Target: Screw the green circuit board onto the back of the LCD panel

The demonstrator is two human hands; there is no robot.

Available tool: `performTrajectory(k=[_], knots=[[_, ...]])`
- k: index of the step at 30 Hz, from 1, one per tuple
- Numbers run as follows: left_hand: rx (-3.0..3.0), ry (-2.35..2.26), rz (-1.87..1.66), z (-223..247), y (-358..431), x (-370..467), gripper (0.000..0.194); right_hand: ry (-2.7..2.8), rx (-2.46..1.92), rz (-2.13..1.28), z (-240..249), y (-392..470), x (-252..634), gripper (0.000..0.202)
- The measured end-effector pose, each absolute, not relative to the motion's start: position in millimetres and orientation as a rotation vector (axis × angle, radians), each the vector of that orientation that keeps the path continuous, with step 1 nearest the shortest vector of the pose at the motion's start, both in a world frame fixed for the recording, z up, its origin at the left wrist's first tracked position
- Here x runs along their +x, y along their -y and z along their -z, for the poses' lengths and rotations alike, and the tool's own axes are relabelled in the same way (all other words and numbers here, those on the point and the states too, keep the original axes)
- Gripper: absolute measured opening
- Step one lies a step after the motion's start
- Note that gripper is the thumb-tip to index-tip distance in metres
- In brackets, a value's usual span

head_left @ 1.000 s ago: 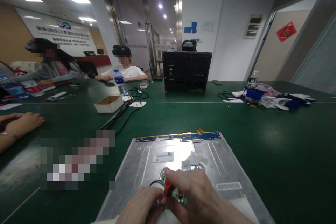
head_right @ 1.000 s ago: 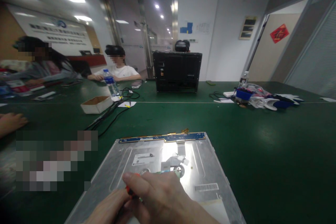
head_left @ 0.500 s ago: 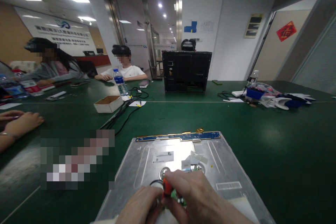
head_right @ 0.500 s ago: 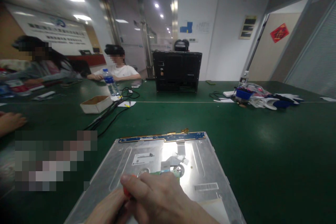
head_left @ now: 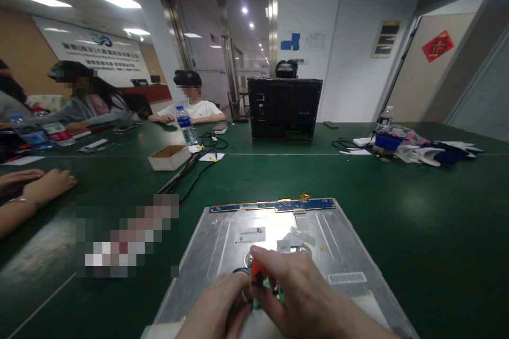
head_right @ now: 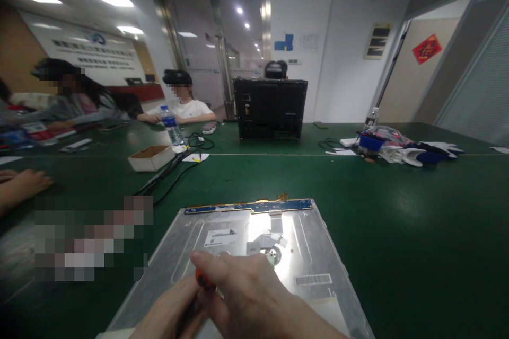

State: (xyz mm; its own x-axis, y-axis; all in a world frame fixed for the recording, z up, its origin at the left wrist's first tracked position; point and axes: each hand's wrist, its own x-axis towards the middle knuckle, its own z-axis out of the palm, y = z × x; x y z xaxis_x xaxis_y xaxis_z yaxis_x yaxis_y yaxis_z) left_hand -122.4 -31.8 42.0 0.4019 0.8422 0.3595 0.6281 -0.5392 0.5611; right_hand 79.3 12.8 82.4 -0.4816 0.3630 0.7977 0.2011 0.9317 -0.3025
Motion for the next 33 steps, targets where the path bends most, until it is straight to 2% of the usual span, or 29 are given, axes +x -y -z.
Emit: performTrajectory(k=[6,13,16,20,26,33], knots=[[2.275,-1.288,-0.693,-49.3,26.5,-121.9,0.012,2.27,-0.515,-0.244,-95.7,-13.9,87.9,0.038],[2.166,-1.257,-0.306,-72.3,12.1,-129.3,0.014,2.592,-0.601,-0.148,-142.0,-16.2,89.8,0.018],[2.129,-1.228,-0.198,-80.1,6.7,-128.4,0.016,2.727,-0.644,-0.129,-155.9,-22.1,85.4,0.023],[2.079,-1.192,-0.161,-88.4,2.6,-125.0,0.013,2.724,-0.697,-0.108,-161.7,-27.6,82.5,0.025],[2.052,-1.103,-0.15,-87.3,-2.1,-126.2,0.015,2.814,-0.609,-0.304,-174.5,-26.4,97.2,0.024],[2.053,-1.12,-0.198,-86.5,-1.3,-123.8,0.017,2.816,-0.621,-0.256,-170.0,-28.6,96.4,0.02]])
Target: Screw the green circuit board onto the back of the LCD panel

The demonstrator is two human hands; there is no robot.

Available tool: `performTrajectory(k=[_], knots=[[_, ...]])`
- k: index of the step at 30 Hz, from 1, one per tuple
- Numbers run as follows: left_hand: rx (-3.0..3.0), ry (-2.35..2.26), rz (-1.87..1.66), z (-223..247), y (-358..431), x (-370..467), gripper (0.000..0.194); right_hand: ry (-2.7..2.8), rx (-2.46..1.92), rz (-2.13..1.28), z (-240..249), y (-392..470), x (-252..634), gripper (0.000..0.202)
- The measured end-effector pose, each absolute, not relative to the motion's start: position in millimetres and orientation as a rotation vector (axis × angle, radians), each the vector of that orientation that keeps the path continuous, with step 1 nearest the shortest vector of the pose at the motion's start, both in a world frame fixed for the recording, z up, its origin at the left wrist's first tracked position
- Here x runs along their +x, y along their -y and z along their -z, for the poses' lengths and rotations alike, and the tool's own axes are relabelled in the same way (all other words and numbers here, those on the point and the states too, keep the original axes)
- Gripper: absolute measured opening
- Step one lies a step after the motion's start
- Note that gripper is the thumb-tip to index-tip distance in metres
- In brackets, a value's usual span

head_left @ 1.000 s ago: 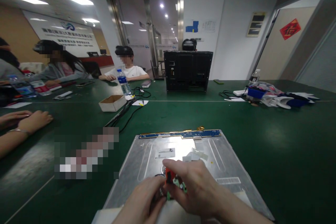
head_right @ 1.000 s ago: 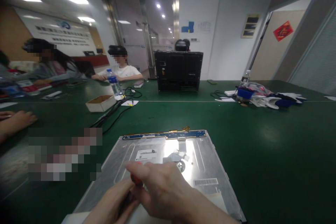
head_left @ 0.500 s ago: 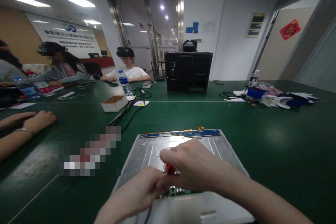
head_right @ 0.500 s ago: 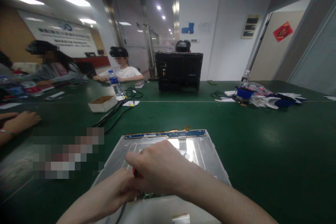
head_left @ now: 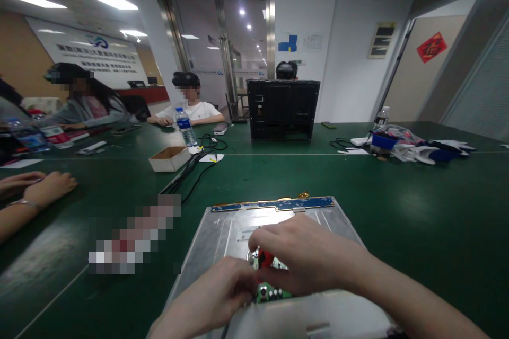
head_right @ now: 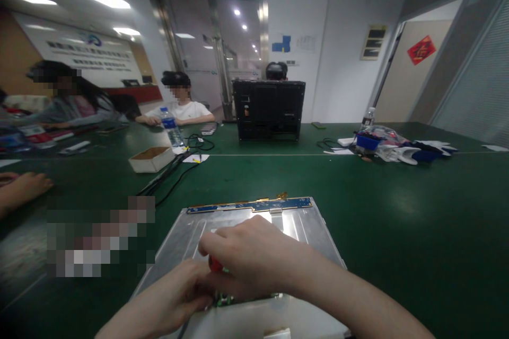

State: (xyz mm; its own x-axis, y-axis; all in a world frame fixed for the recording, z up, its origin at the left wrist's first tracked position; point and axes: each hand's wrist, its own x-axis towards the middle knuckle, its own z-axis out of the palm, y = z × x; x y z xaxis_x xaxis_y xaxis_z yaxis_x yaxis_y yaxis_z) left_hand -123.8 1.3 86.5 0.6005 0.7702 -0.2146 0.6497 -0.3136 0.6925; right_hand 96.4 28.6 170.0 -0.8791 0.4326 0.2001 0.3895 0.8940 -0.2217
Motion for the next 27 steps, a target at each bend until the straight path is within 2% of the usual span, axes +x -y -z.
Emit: performTrajectory(k=[12,18,27], knots=[[2.129,-1.304,-0.205,-100.9,2.1,-118.4,0.014,2.79,-0.567,-0.206,-162.4,-27.0,91.9,0.019],[2.115,-1.275,-0.19,-102.8,0.5,-115.1,0.015,2.796,-0.585,-0.152,-161.6,-27.3,89.9,0.021],[2.149,-1.193,-0.189,-102.8,-3.7,-117.2,0.012,2.82,-0.576,-0.246,-167.4,-27.1,93.3,0.021]])
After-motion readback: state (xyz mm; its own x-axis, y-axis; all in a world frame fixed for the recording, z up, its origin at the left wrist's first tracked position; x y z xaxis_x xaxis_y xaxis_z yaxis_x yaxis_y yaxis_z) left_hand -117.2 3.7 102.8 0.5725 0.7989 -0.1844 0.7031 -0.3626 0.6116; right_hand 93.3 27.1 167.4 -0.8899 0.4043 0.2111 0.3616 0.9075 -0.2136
